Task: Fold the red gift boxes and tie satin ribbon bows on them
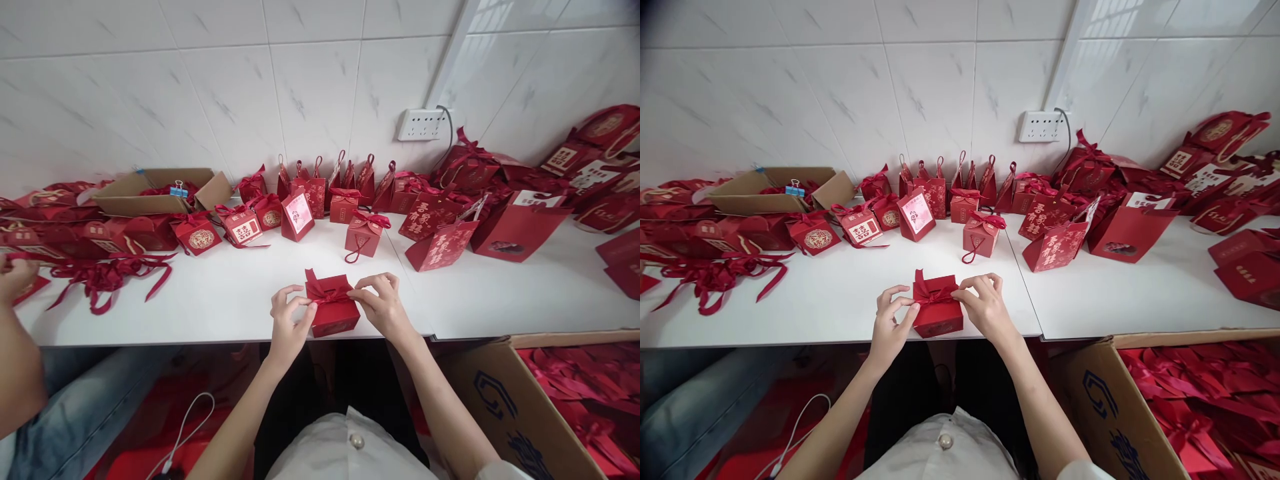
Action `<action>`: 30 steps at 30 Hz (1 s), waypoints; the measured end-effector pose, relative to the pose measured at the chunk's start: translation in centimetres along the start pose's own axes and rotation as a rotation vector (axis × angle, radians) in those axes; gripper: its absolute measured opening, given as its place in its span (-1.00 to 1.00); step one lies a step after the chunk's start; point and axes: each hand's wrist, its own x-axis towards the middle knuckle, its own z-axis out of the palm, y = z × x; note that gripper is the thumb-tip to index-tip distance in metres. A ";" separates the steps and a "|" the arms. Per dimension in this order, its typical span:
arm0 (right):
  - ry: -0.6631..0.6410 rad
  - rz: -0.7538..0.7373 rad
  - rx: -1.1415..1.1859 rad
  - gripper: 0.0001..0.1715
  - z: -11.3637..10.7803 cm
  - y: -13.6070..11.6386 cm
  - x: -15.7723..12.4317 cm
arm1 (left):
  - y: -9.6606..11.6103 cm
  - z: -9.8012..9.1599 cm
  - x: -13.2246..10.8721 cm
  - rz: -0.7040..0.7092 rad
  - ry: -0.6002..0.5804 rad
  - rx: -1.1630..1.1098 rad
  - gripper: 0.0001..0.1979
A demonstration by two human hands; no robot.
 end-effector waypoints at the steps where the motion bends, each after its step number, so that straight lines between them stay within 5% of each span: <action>1: -0.001 -0.012 -0.014 -0.74 0.0 0.1 0.0 | -0.1 0.0 -0.1 -0.034 -0.002 -0.028 -0.81; 7: 0.003 0.014 -0.038 -0.83 -0.5 0.0 -0.2 | -0.3 0.3 0.0 -0.239 0.016 -0.291 -0.82; 9: -0.041 0.163 0.066 -0.86 -0.9 -0.7 -0.1 | 0.0 0.3 0.0 -0.267 -0.003 -0.338 -0.82; 13: -0.228 0.629 0.337 -0.49 -1.3 -2.5 0.3 | 0.5 0.2 0.3 -0.295 -0.035 -0.325 -0.76; 16: -0.332 0.813 0.419 -0.44 -0.9 -3.4 0.7 | 0.5 0.3 0.5 -0.309 -0.057 -0.350 -0.72; 22: -0.281 0.885 0.548 -0.61 0.1 -3.5 1.2 | 0.3 0.5 0.5 -0.386 -0.137 -0.552 -0.70; 30: -0.220 1.143 1.244 -0.63 0.1 -2.7 0.5 | 0.5 -0.9 0.8 -0.492 -0.255 -0.702 -0.74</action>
